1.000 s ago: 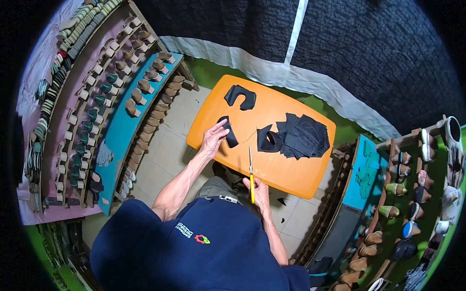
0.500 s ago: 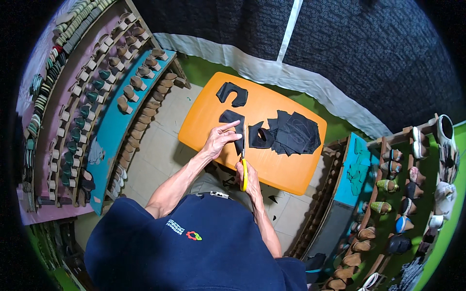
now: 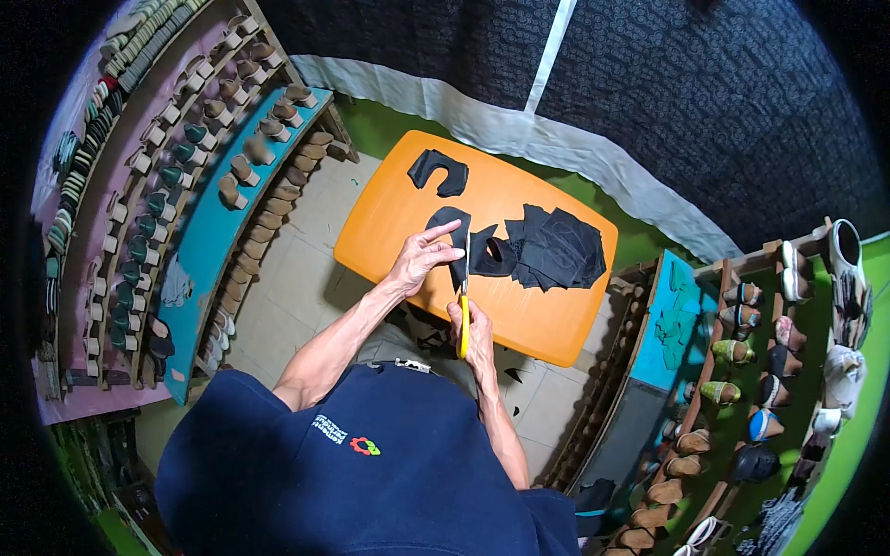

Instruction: The person uses yellow-handled scissors to cut a stack of black material on an orange table. They cut the material into specific shapes, rotating the stack as needed, and place the finished pieces on the table.

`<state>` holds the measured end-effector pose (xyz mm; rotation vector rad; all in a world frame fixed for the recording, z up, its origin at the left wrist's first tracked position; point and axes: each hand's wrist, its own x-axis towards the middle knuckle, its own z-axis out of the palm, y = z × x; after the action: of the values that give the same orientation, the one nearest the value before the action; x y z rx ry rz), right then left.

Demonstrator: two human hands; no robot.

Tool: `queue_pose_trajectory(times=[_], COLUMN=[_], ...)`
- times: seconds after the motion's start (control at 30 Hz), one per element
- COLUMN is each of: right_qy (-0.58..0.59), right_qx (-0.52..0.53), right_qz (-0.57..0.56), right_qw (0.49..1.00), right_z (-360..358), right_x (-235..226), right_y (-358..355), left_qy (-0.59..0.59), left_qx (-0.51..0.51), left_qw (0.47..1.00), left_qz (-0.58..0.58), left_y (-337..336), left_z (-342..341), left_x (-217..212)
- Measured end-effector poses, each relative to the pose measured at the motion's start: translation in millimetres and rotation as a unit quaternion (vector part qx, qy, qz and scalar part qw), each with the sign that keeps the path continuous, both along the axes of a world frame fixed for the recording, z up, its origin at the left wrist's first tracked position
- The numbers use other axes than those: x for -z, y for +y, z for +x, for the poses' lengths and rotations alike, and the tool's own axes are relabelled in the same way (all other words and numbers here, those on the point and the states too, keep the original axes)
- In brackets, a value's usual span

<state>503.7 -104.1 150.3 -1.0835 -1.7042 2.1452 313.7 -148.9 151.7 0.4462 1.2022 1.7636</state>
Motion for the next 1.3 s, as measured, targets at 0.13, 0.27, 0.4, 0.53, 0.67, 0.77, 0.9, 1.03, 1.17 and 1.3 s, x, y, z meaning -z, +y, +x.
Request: queue_pose_trajectory(times=[0.13,0.27,0.4,0.53,0.67,0.77,0.9,1.03,1.17,1.3], right_qy=[-0.027,-0.046,-0.002,0.034,0.045,0.037,0.034,0.043,0.034,0.029], right_qx=[-0.007,-0.008,0.025,0.016,-0.006,-0.012,-0.007,-0.015,-0.014,-0.007], right_qz=[0.003,0.010,-0.002,0.018,0.032,0.044,0.030,0.032,0.047,0.059], right_qw=[1.000,0.999,1.000,0.999,0.998,0.998,0.999,0.998,0.998,0.998], right_z=[1,2,2,3,3,0,1,0,-1,-2], right_x=[0,3,10,13,7,-4,-11,-13,-13,-16], right_y=[1,1,-2,2,7,8,11,14,14,15], left_qy=[0.008,-0.002,-0.165,-0.227,-0.115,-0.053,0.019,0.027,0.040,0.048], left_qx=[0.002,-0.047,-0.053,0.003,-0.023,-0.014,0.000,0.015,0.024,0.046], left_qw=[1.000,0.999,0.983,0.970,0.992,0.996,0.999,0.999,0.998,0.998], left_qz=[0.002,0.010,0.058,0.085,0.036,0.068,0.040,0.022,0.031,0.022], left_y=[-1,4,8,9,17,20,22,24,23,22], left_z=[-1,-4,-5,-7,-4,-4,-6,-7,-6,-5], left_x=[0,6,0,-17,-19,-19,-27,-33,-36,-46])
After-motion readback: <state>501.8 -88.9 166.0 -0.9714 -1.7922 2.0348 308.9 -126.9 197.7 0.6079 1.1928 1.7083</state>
